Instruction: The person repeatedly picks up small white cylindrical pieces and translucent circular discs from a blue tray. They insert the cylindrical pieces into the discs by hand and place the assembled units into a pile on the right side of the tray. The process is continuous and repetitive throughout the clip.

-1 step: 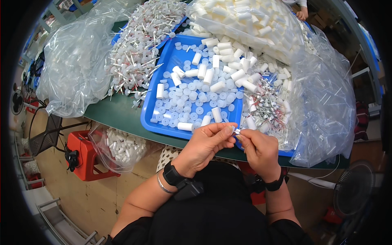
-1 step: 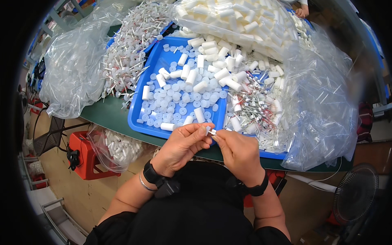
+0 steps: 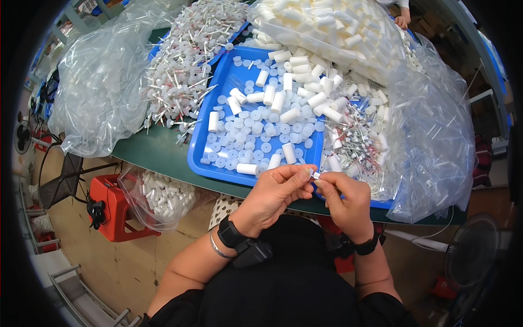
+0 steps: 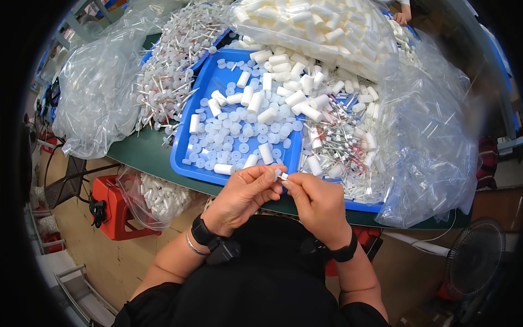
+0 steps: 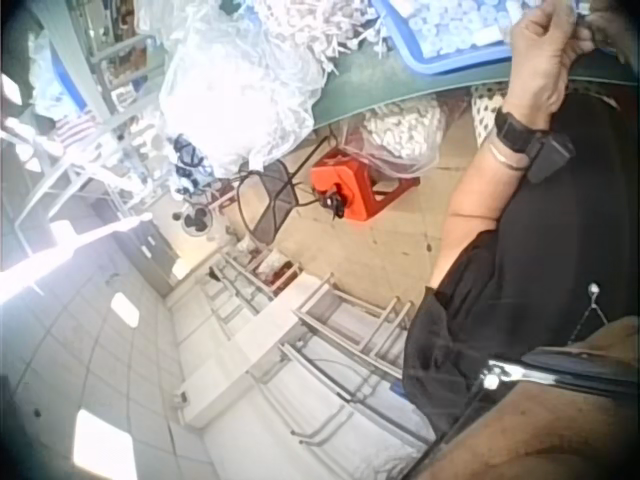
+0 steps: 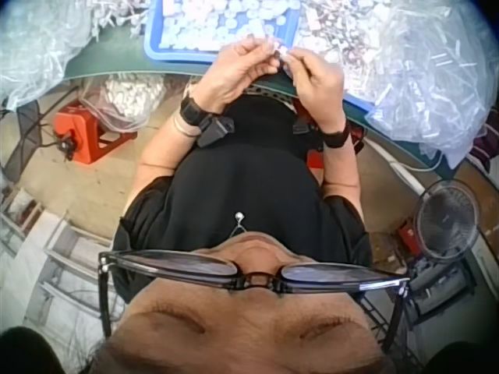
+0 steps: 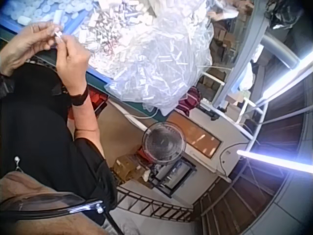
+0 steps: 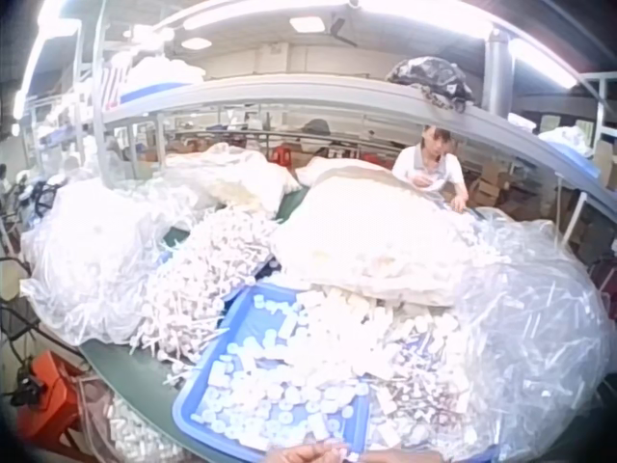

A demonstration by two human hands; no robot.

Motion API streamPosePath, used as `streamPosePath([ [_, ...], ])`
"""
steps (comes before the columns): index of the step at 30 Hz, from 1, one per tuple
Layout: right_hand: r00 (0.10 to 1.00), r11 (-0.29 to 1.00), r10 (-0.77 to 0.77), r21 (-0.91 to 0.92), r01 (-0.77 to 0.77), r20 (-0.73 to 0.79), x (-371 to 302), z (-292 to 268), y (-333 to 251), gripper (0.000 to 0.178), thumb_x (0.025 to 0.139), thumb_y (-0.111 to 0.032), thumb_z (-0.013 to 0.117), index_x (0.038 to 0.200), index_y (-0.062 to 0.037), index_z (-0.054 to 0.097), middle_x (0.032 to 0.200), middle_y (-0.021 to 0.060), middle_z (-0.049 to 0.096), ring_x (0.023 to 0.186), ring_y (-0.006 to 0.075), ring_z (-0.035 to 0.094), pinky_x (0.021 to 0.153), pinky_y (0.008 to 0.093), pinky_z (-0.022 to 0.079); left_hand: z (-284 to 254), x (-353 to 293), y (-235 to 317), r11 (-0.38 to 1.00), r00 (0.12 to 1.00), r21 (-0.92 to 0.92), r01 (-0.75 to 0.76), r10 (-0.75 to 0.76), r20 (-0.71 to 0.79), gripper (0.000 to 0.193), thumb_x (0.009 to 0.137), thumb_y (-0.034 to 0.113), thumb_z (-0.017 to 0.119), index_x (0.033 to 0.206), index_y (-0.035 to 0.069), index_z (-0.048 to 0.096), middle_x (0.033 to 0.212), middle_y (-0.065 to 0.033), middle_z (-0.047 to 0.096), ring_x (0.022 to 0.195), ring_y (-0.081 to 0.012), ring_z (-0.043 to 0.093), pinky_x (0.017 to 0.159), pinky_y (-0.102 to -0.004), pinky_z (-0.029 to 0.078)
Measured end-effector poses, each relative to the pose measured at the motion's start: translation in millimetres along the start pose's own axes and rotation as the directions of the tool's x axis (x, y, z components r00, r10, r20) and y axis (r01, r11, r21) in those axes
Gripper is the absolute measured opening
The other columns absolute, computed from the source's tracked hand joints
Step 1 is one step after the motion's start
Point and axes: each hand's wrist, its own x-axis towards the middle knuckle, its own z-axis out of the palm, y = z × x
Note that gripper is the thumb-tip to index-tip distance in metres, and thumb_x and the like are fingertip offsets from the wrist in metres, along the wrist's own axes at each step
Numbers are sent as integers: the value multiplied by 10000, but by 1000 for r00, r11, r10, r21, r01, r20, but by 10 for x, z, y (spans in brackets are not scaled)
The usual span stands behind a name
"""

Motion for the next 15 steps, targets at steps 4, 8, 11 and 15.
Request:
streamPosePath([
  [4, 995, 997, -72, -38, 70, -65, 0, 85, 4, 102, 799, 5, 668, 893, 16, 628, 731, 130, 640, 593, 268, 628, 501, 334, 473, 2, 21, -49, 1000, 1000, 13, 11, -11, 1, 332, 922, 178, 626, 1181, -24, 585, 862, -39, 624, 758, -99, 610, 712, -219, 536],
  [8, 964, 957, -244, -187, 223, -102, 3, 106, 21, 98, 805, 4, 664, 896, 17, 630, 727, 125, 640, 601, 260, 632, 509, 326, 475, 55, 8, -5, 999, 999, 39, 22, -21, -27, 329, 939, 175, 598, 1185, -42, 573, 880, -43, 626, 762, -95, 607, 700, -217, 528],
  [11, 998, 998, 52, 42, -53, 34, -14, -12, -23, 99, 831, -26, 655, 923, 12, 646, 751, 126, 651, 603, 237, 634, 522, 312, 475, 128, 3, 25, 997, 999, 82, -3, 8, -54, 335, 924, 182, 625, 1172, -40, 585, 852, -24, 618, 769, -78, 600, 689, -206, 522],
  [15, 994, 993, 42, -102, -51, -97, -63, -337, 186, 108, 860, -82, 647, 938, -11, 672, 767, 119, 662, 673, 243, 643, 604, 322, 489, 25, 14, 82, 992, 991, 53, -115, 118, -61, 308, 933, 205, 611, 1137, -25, 599, 842, -8, 607, 764, -70, 592, 705, -212, 509],
])
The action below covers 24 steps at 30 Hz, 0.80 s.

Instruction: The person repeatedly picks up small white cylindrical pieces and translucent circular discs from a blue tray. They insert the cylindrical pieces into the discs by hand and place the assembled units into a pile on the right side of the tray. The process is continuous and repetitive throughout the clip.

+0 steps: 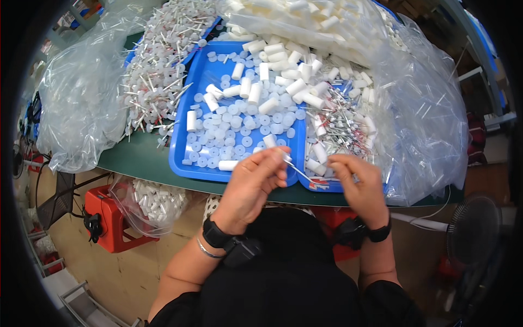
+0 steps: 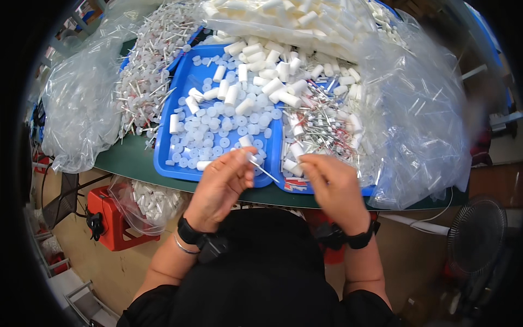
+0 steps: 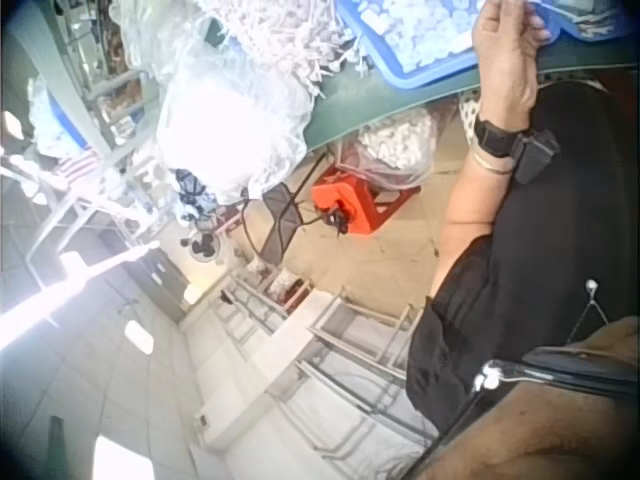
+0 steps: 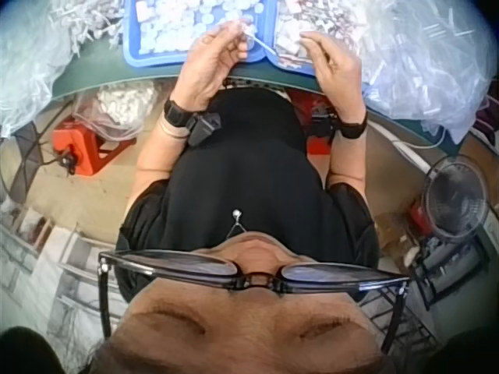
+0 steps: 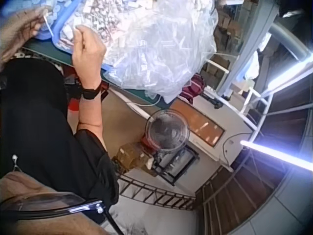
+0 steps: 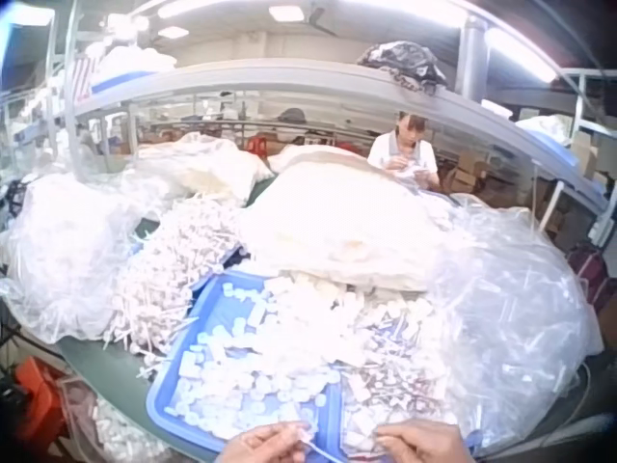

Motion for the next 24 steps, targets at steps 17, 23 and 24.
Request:
streamPosePath([
  [17, 909, 829, 39, -521, 202, 415, -82, -253, 392, 67, 776, -45, 586, 715, -17, 587, 756, 146, 577, 717, 338, 608, 648, 429, 484, 37, 26, -10, 998, 997, 44, 42, -39, -64, 305, 956, 247, 572, 1153, 14, 584, 865, -24, 604, 774, -98, 588, 699, -235, 507],
  [23, 928, 894, -16, -411, 181, 373, -8, -351, 341, 75, 816, -81, 630, 818, -7, 618, 762, 132, 602, 674, 326, 612, 616, 395, 483, 61, 38, -19, 1000, 999, 8, 19, -19, -32, 327, 952, 257, 577, 1157, 1, 571, 990, -93, 648, 895, -160, 652, 786, -268, 535],
  [24, 942, 928, -2, -351, 127, 335, -16, -348, 287, 70, 823, -77, 626, 832, -11, 605, 765, 133, 607, 667, 329, 612, 604, 392, 484, 63, 43, -24, 1000, 999, 6, 23, -23, -23, 326, 957, 246, 568, 1172, 2, 558, 1014, -116, 644, 919, -179, 654, 807, -285, 538],
])
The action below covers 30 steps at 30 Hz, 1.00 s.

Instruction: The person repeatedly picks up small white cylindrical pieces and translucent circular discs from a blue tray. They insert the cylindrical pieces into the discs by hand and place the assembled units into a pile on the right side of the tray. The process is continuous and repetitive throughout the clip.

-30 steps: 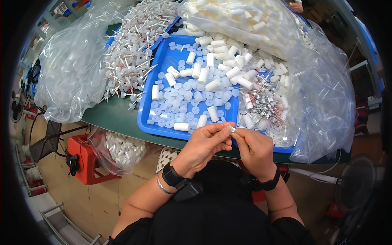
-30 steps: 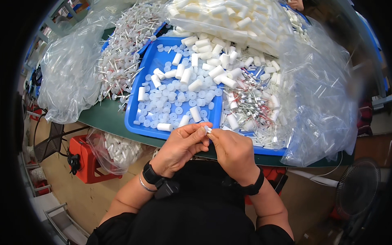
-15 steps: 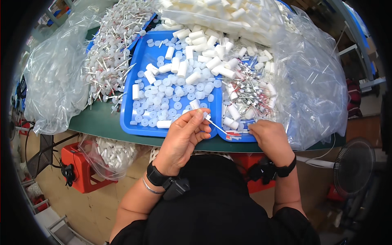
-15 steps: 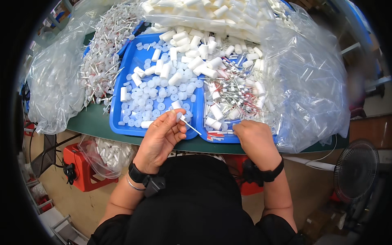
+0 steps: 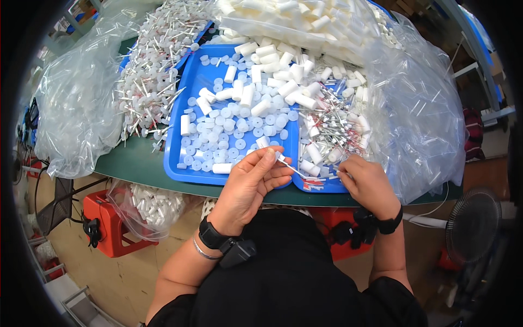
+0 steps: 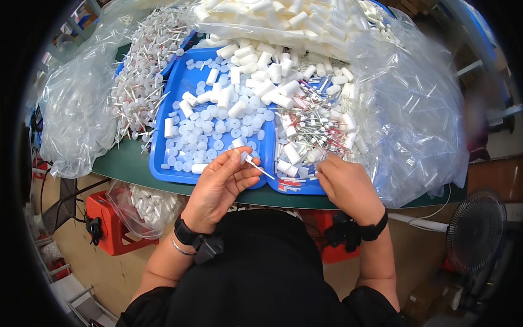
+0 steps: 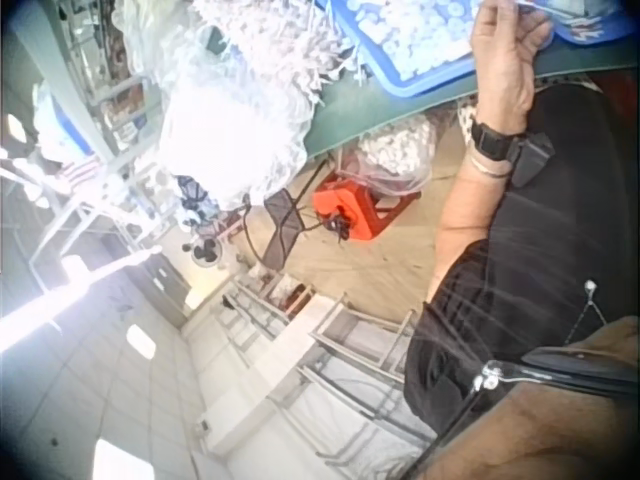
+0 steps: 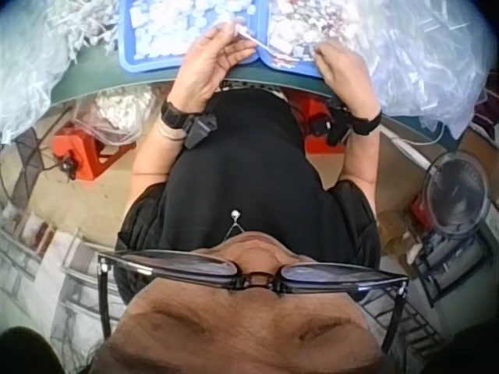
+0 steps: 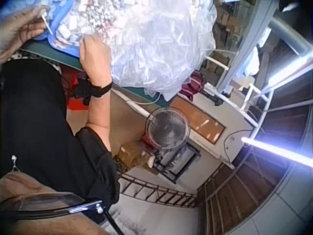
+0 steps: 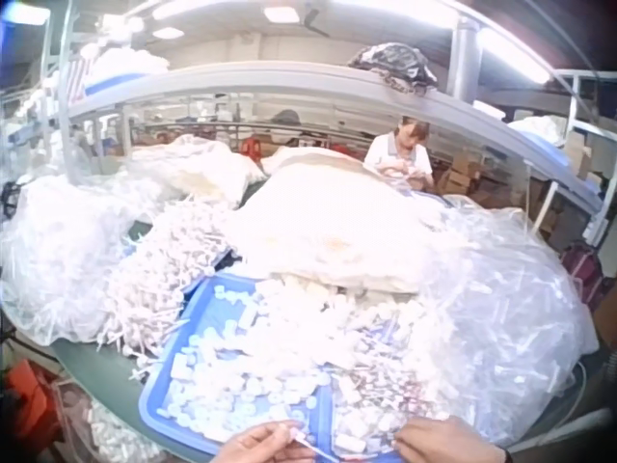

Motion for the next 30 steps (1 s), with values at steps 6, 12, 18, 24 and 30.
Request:
streamPosePath([
  [6, 995, 890, 71, 456, -32, -68, 64, 148, -360, 95, 857, -47, 623, 935, -11, 582, 779, 125, 644, 659, 276, 651, 576, 326, 496, 78, 1, -13, 1000, 1000, -27, 1, 0, 18, 326, 959, 227, 564, 1182, -10, 543, 1053, -146, 640, 973, -214, 654, 845, -298, 541],
  [12, 989, 874, 47, 485, 28, -143, 106, 207, -427, 106, 850, -18, 629, 943, 7, 583, 786, 124, 645, 675, 246, 660, 588, 307, 508, 60, 11, -28, 999, 1000, -35, -14, 15, 14, 313, 959, 202, 560, 1184, -15, 536, 1061, -154, 637, 975, -216, 654, 855, -294, 543],
  [18, 982, 903, 12, 425, 72, -191, 135, 233, -440, 99, 838, -12, 638, 921, 9, 588, 783, 118, 642, 668, 247, 657, 580, 308, 504, 24, 13, -43, 998, 999, -47, -36, 35, -16, 303, 963, 187, 550, 1191, -11, 534, 1054, -158, 637, 970, -225, 657, 863, -296, 544],
  [24, 974, 922, -35, 368, 117, -223, 157, 242, -469, 100, 831, -12, 644, 917, 7, 597, 775, 117, 639, 652, 247, 652, 559, 311, 493, 8, 6, -58, 998, 999, -50, -35, 34, -17, 309, 961, 181, 554, 1188, -26, 532, 1059, -160, 634, 976, -224, 653, 867, -295, 543],
  [30, 990, 790, 85, 614, 4, -116, 179, 349, -538, 97, 917, -72, 577, 951, 19, 585, 742, 95, 635, 568, 175, 631, 526, 278, 492, 41, -31, -112, 999, 998, 34, -15, 12, 66, 361, 965, 160, 545, 1269, -30, 502, 1176, -149, 609, 1022, -201, 627, 917, -298, 511],
])
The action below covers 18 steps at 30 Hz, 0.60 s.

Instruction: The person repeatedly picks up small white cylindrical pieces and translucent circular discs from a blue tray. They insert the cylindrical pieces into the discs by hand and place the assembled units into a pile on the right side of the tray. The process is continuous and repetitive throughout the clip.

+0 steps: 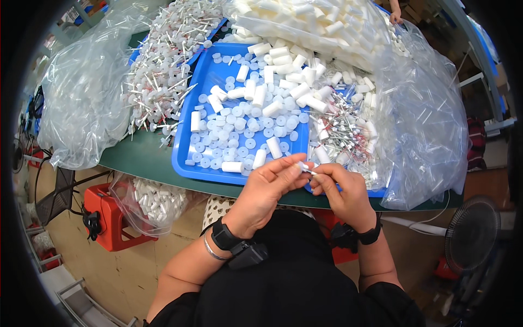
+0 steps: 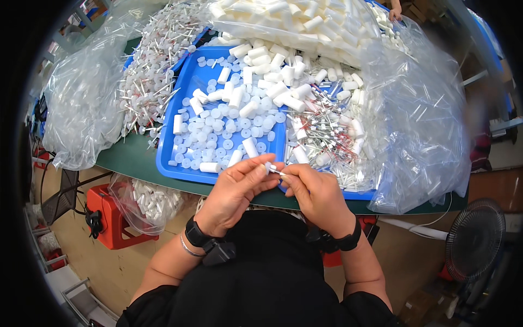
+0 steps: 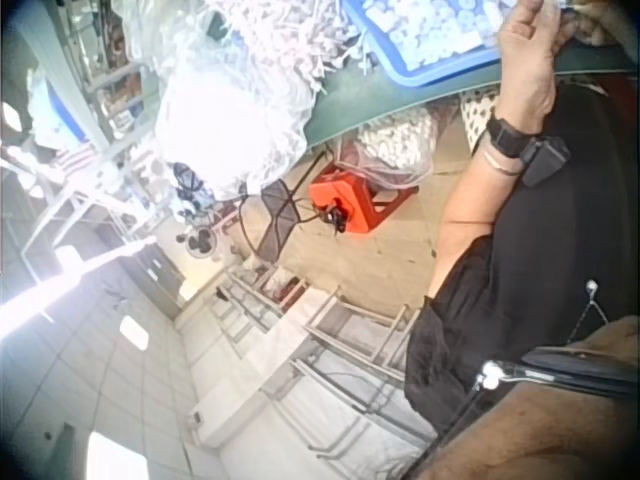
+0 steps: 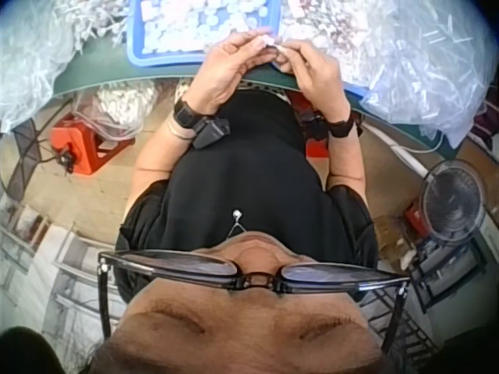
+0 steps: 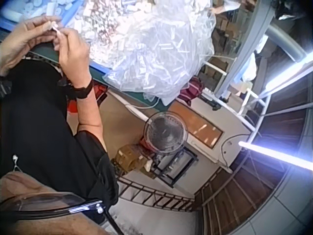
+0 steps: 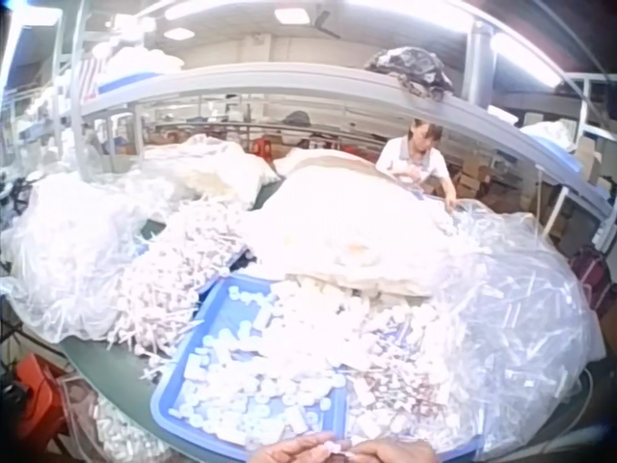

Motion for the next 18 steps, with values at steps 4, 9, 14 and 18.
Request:
streamPosePath([
  [4, 904, 737, 339, 524, -428, 261, 36, -20, 20, 188, 981, -138, 497, 1066, 25, 540, 727, 81, 635, 569, 124, 629, 514, 250, 494, -7, -42, 20, 995, 998, 96, 14, -20, 58, 351, 965, 154, 546, 1282, 4, 522, 1238, -105, 586, 1086, -172, 581, 973, -315, 468],
  [9, 949, 905, 261, 298, -304, 176, 41, 99, -110, 229, 991, -127, 461, 1174, 8, 492, 750, 95, 651, 580, 130, 630, 541, 244, 496, -73, -49, 82, 970, 997, 235, -64, 54, 49, 315, 967, 157, 542, 1247, 12, 550, 1205, -83, 596, 1087, -153, 575, 953, -318, 472],
  [14, 991, 979, 20, -198, -47, -132, 141, -175, -29, 164, 943, -91, 533, 1070, -3, 588, 786, 113, 673, 601, 186, 645, 570, 288, 497, -434, 119, 840, 909, 912, -121, -400, 381, -150, 339, 961, 181, 549, 1247, 2, 518, 1208, -100, 589, 1085, -176, 578, 927, -291, 479],
  [18, 947, 824, -195, -566, 17, -254, 200, -483, 145, 113, 855, -52, 614, 959, -17, 642, 812, 121, 658, 679, 259, 637, 617, 334, 501, -680, 189, 1344, 872, 841, 23, -489, 478, -253, 325, 936, 226, 599, 1161, -8, 579, 1108, -106, 634, 1007, -185, 608, 844, -290, 496],
])
